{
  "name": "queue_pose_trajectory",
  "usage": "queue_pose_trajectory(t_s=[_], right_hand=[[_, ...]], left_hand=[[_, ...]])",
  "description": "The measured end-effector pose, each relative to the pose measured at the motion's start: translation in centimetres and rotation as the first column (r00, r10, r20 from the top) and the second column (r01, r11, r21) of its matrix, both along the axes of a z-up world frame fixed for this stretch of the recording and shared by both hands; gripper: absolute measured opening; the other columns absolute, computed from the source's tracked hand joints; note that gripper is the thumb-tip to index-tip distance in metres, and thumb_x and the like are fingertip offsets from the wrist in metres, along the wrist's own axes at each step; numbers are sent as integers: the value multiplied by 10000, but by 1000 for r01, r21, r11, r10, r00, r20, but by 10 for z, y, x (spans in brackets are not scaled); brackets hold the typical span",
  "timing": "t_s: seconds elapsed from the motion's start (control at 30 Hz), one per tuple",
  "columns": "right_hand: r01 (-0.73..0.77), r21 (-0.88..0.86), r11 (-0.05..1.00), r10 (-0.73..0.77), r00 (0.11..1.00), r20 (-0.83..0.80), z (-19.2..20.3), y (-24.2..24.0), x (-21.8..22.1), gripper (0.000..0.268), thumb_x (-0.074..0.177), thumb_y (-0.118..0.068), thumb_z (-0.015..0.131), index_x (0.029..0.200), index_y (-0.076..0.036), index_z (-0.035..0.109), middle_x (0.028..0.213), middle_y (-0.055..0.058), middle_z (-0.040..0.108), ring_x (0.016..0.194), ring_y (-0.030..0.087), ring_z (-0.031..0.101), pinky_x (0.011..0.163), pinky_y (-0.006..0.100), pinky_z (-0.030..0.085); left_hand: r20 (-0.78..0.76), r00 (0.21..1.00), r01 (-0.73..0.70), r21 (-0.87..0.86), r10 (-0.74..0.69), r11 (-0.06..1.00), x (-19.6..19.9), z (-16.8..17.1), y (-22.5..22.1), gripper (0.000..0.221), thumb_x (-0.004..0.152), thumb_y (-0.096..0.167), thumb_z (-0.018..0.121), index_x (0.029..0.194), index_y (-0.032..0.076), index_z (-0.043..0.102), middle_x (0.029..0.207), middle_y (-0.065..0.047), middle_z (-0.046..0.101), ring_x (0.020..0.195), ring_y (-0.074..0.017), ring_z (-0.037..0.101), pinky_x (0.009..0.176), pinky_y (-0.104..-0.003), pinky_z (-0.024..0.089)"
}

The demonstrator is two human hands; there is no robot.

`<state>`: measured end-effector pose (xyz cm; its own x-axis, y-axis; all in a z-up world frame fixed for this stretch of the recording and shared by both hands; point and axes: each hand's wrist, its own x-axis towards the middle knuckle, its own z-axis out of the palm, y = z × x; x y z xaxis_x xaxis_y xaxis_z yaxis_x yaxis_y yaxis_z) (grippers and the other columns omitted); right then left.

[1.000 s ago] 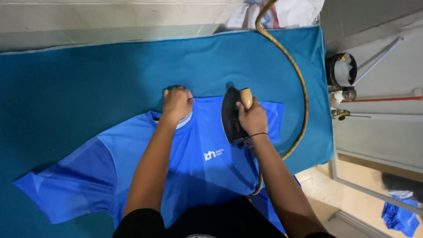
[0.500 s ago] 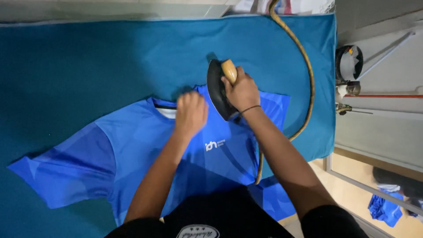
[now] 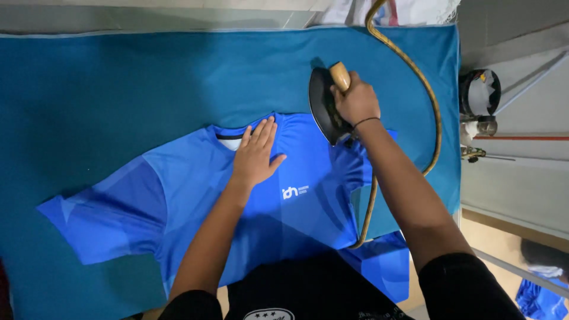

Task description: Ironing and folding blue athletic t-shirts on a padded table.

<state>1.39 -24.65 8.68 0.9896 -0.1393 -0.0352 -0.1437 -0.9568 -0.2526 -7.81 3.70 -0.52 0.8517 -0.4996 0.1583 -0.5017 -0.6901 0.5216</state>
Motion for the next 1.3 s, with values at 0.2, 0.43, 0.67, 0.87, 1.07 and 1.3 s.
queue_pose_trajectory(t_s=[0.2, 0.43, 0.67, 0.87, 1.07, 1.3], right_hand=[[-70, 137, 988, 66, 997, 34, 9, -4, -11, 476, 908, -363, 753, 1228, -35, 622, 1027, 304, 701, 991, 510, 653, 828, 555, 540], [-186, 266, 946, 153, 978, 140, 67, 71, -128, 501, 928, -332, 752, 1308, -37, 609, 1106, 265, 716, 1013, 455, 708, 860, 483, 575], [-104, 89, 991, 114, 988, -109, 4, 119, -146, 591, 852, -335, 776, 1381, -154, 584, 1030, 252, 706, 896, 467, 692, 741, 534, 560], [-46, 29, 999, 46, 999, -5, 6, 124, -86, 570, 903, -313, 748, 1413, -143, 560, 1026, 254, 706, 888, 472, 688, 725, 548, 558], [-109, 19, 994, 108, 992, 58, 11, 126, -83, 541, 914, -318, 747, 1387, -122, 573, 1037, 249, 719, 889, 464, 698, 717, 540, 561], [-113, 17, 993, 113, 993, -33, 13, 122, -70, 618, 902, -359, 771, 1437, -129, 564, 990, 260, 715, 842, 462, 699, 696, 528, 564]], left_hand=[[-7, 999, -37, 42, 37, 998, 11, -4, -5, 863, 932, 542, 607, 1541, -12, 348, 1634, -144, 320, 1509, -277, 292, 1227, -520, 181], [29, 998, 54, -32, -53, 998, 15, -33, 4, 669, 976, 393, 569, 1503, -1, 447, 1609, -143, 400, 1501, -278, 337, 1236, -524, 195], [207, 826, -518, -89, 524, 851, 26, 18, 88, 189, 897, 199, 652, 998, 42, 682, 1055, -175, 624, 1040, -363, 570, 952, -557, 407], [208, 868, -436, -110, 450, 893, 40, -18, 120, 234, 953, 262, 702, 838, 71, 630, 919, -139, 606, 901, -354, 571, 799, -503, 431], [201, 878, -406, -170, 435, 898, 41, -22, 127, 271, 999, 264, 707, 816, 88, 611, 811, -96, 617, 823, -316, 587, 766, -475, 444], [216, 888, -378, -156, 405, 912, 38, -17, 132, 278, 1003, 247, 707, 795, 101, 594, 788, -97, 609, 794, -316, 604, 706, -467, 488]])
